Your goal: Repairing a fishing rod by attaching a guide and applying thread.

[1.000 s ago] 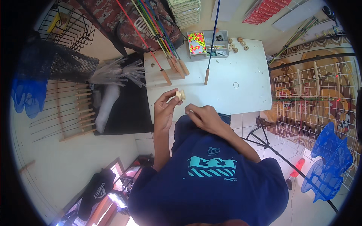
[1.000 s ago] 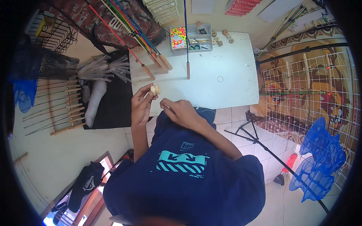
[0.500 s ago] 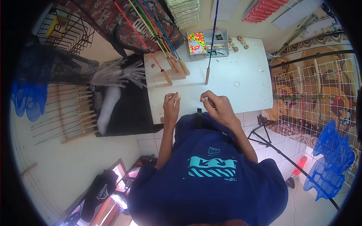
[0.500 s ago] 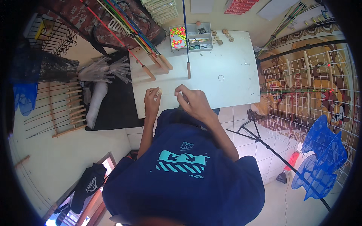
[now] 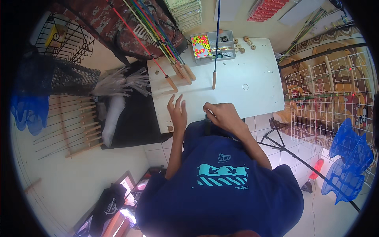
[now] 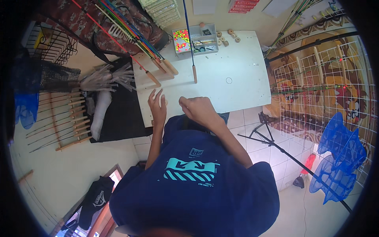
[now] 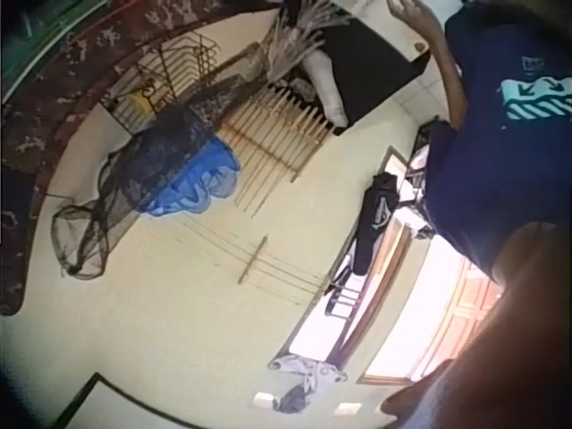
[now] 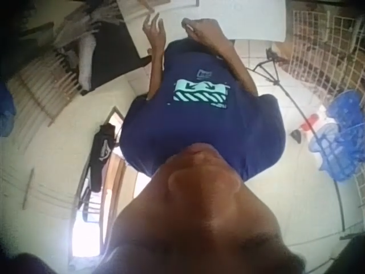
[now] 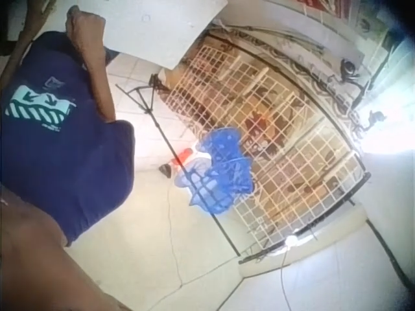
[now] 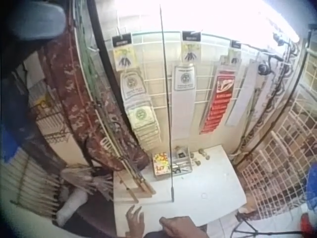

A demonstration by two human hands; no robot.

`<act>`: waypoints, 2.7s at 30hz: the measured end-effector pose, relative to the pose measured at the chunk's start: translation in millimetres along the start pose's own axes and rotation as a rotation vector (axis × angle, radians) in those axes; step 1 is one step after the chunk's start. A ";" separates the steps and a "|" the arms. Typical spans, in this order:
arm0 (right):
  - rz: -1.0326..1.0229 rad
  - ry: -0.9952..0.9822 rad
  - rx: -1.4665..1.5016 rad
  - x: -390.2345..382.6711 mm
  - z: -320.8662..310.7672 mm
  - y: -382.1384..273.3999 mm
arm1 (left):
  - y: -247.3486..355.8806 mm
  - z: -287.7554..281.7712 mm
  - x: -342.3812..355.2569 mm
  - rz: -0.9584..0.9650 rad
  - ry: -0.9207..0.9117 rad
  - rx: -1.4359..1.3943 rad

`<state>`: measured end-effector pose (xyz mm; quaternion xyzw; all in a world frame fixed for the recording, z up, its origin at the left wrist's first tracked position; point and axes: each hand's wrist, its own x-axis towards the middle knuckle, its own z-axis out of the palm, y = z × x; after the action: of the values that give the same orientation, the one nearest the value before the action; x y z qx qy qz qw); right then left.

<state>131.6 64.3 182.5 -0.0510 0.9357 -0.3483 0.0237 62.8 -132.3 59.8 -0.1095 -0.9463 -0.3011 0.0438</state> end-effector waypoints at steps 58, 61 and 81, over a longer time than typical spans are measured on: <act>-0.600 0.639 1.985 11.6 -190.0 205.9 | -180.1 1.5 0.1 -1.001 0.634 -0.199; -0.579 0.735 1.958 11.0 -190.9 213.7 | -176.3 -4.2 -2.3 -0.999 0.653 -0.168; 0.071 0.643 0.393 98.2 -131.4 82.2 | -21.4 -13.9 23.1 -0.392 0.099 -0.847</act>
<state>17.0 200.5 227.3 0.0990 0.8117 -0.5184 -0.2500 35.6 -153.2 62.5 0.0777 -0.7396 -0.6683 -0.0175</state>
